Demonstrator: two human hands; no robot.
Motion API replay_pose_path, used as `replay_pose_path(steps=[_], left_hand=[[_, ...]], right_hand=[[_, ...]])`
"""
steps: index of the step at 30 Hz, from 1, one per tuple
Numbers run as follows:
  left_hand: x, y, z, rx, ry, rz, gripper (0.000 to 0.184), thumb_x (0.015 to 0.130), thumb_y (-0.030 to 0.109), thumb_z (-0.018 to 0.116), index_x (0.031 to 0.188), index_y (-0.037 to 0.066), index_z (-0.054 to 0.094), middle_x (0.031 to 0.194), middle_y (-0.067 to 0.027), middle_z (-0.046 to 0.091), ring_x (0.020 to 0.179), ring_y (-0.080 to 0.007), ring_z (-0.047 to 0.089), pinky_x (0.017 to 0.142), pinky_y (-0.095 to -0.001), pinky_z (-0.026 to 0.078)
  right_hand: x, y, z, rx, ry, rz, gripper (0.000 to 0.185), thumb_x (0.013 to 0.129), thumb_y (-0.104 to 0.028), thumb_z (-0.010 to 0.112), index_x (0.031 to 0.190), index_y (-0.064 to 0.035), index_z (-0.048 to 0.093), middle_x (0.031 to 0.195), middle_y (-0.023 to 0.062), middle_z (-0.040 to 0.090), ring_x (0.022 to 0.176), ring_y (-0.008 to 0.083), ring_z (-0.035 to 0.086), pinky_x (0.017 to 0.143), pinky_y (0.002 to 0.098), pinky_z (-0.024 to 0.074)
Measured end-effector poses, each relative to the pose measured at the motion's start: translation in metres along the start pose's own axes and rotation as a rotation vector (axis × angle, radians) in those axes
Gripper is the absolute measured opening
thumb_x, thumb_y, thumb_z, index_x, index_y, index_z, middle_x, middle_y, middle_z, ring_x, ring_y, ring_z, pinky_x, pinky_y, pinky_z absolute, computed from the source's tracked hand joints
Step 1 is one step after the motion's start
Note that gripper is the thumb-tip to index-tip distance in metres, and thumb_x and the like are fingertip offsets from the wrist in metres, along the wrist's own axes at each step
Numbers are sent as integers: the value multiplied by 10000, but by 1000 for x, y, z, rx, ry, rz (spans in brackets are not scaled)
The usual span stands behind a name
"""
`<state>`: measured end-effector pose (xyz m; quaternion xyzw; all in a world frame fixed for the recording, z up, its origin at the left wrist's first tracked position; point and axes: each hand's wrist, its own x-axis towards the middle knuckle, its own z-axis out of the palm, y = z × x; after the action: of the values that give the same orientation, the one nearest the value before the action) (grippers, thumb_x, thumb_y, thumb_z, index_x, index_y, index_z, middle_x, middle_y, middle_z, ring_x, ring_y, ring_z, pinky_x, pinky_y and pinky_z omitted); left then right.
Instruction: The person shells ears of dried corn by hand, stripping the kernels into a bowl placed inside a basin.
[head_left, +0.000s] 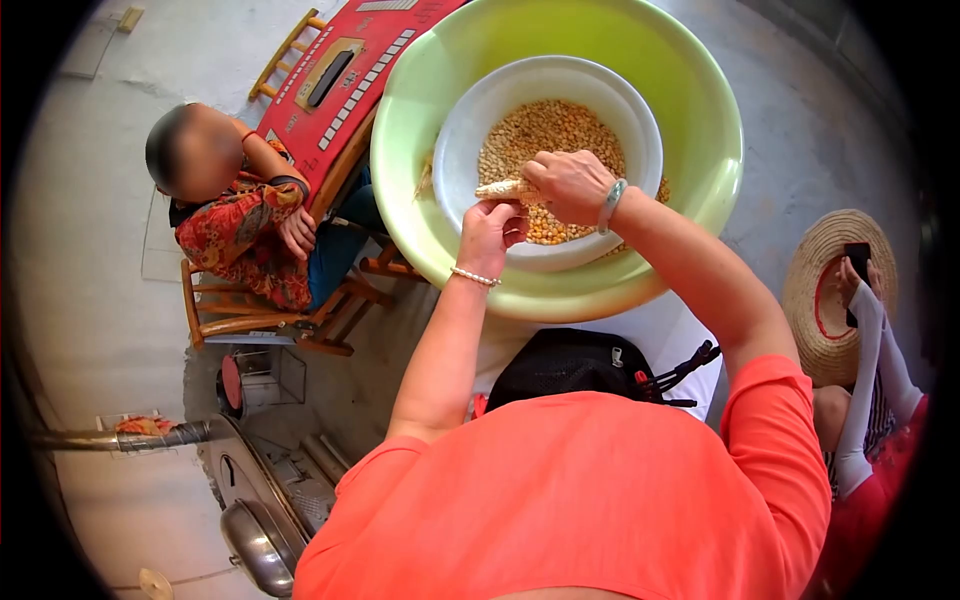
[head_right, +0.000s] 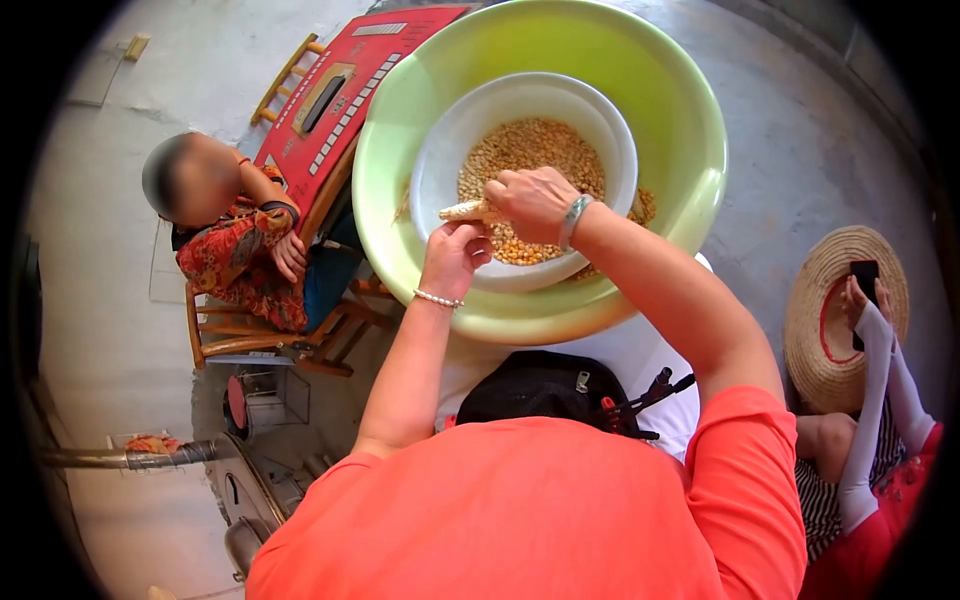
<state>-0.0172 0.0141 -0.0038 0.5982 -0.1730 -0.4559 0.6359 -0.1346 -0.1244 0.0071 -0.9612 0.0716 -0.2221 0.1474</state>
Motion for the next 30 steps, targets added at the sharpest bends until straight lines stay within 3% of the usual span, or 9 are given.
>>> replay_pose_path(steps=[6, 9, 19, 26, 30], left_hand=[[-11, 13, 4, 54, 59, -119, 316, 795, 389, 643, 788, 78, 584, 664, -21, 571, 517, -97, 532, 425, -206, 400], [-11, 11, 5, 73, 110, -169, 316, 776, 393, 669, 736, 92, 582, 618, -7, 552, 468, -97, 506, 405, -212, 389], [-13, 10, 8, -10, 49, -112, 234, 791, 283, 643, 696, 78, 583, 596, -8, 547, 460, -102, 497, 428, -220, 406], [-7, 2, 0, -54, 11, -112, 119, 815, 186, 615, 799, 71, 588, 672, -14, 580, 520, -101, 532, 466, -225, 448], [-6, 3, -4, -45, 19, -77, 72, 827, 129, 579, 875, 77, 584, 728, -14, 597, 584, -103, 560, 501, -225, 455]], right_hand=[[-1, -4, -5, -24, -66, -42, 184, 704, -72, 572, 879, -61, 514, 760, 109, 573, 702, 296, 614, 563, 393, 475], [-2, -6, -5, -38, -92, -66, 171, 689, -65, 579, 849, -50, 522, 753, 108, 582, 720, 288, 620, 576, 384, 481], [-1, -7, -12, 6, -142, -12, 159, 636, -48, 562, 787, -49, 510, 722, 98, 568, 667, 297, 592, 551, 397, 453], [0, -6, -8, 85, -140, 38, 217, 641, -138, 635, 798, -49, 515, 733, 107, 571, 692, 307, 591, 585, 417, 456], [1, -1, -3, 145, -134, 43, 329, 628, -185, 677, 902, -49, 554, 757, 106, 575, 734, 310, 594, 621, 415, 464]])
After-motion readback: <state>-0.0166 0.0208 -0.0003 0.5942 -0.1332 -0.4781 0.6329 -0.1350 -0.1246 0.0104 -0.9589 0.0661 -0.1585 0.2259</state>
